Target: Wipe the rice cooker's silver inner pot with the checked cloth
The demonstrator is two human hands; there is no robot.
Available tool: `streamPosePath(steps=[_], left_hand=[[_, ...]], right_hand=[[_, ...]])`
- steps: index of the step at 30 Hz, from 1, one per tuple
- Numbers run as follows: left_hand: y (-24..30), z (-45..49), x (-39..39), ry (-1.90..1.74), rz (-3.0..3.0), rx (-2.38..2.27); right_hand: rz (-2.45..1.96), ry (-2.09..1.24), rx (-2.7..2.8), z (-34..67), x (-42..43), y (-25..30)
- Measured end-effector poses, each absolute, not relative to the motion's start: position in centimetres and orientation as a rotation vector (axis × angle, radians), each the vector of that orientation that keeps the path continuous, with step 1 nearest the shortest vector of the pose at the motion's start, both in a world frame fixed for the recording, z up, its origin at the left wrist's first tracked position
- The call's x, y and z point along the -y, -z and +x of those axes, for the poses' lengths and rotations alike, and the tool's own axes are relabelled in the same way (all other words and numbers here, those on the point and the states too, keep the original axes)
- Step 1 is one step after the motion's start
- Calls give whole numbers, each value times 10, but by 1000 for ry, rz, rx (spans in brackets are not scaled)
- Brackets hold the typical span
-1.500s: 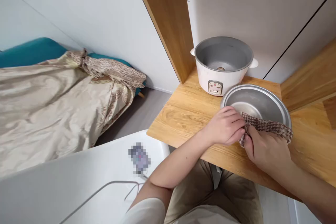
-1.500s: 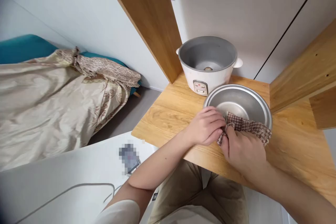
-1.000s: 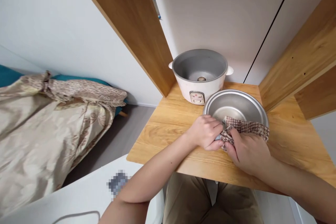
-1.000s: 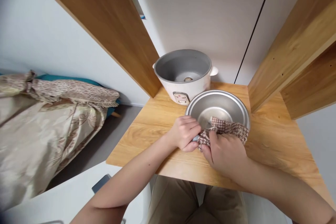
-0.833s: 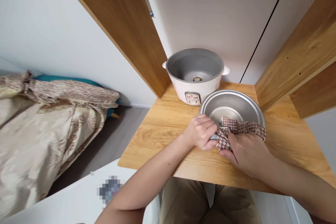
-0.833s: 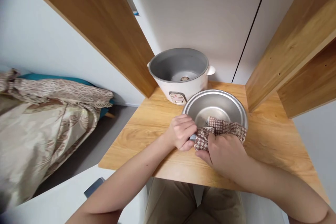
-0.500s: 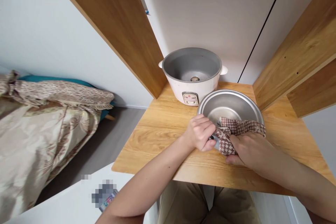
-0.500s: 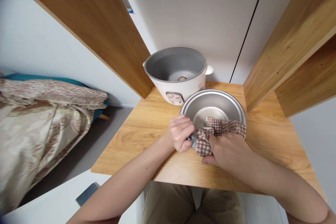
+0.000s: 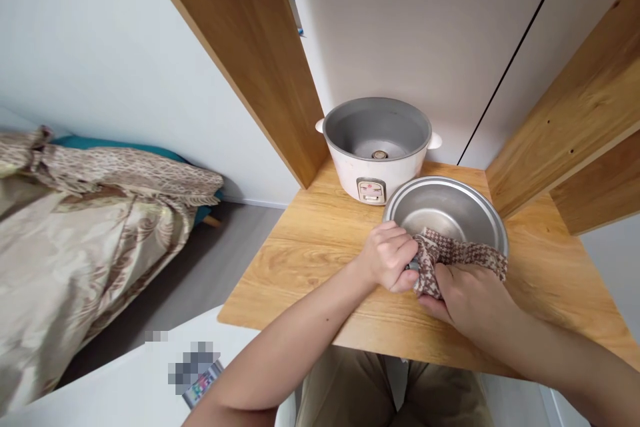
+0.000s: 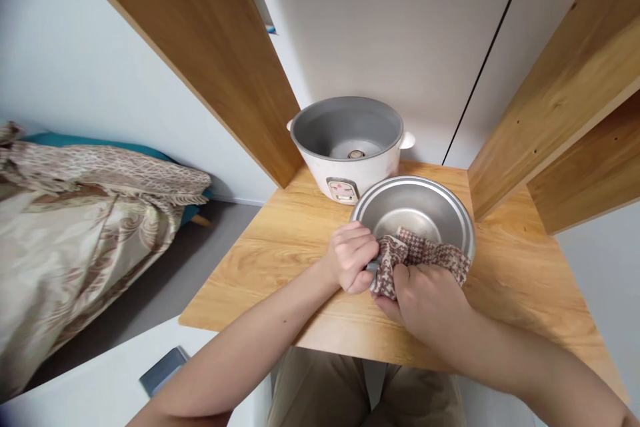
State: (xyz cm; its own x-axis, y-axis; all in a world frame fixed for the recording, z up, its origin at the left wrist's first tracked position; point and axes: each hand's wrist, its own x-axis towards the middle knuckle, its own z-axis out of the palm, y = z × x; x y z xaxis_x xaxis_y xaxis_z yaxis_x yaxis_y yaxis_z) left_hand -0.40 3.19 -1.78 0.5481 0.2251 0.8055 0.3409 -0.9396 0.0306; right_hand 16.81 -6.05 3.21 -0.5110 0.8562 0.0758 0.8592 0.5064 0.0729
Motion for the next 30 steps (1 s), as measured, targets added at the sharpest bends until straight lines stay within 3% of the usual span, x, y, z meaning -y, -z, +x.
streamPosePath(steps=[6,13,30], left_hand=[[18,-4,-32,1364,-2626,492],[20,-3,-32,1388,-2613,537],[22,-4,-32,1414,-2615,543]], right_hand=[[-1642,-69,2857,176,55,-51],[-1646,175,2723,167,60,-35],[-1635,223,2652,162,62,-30]])
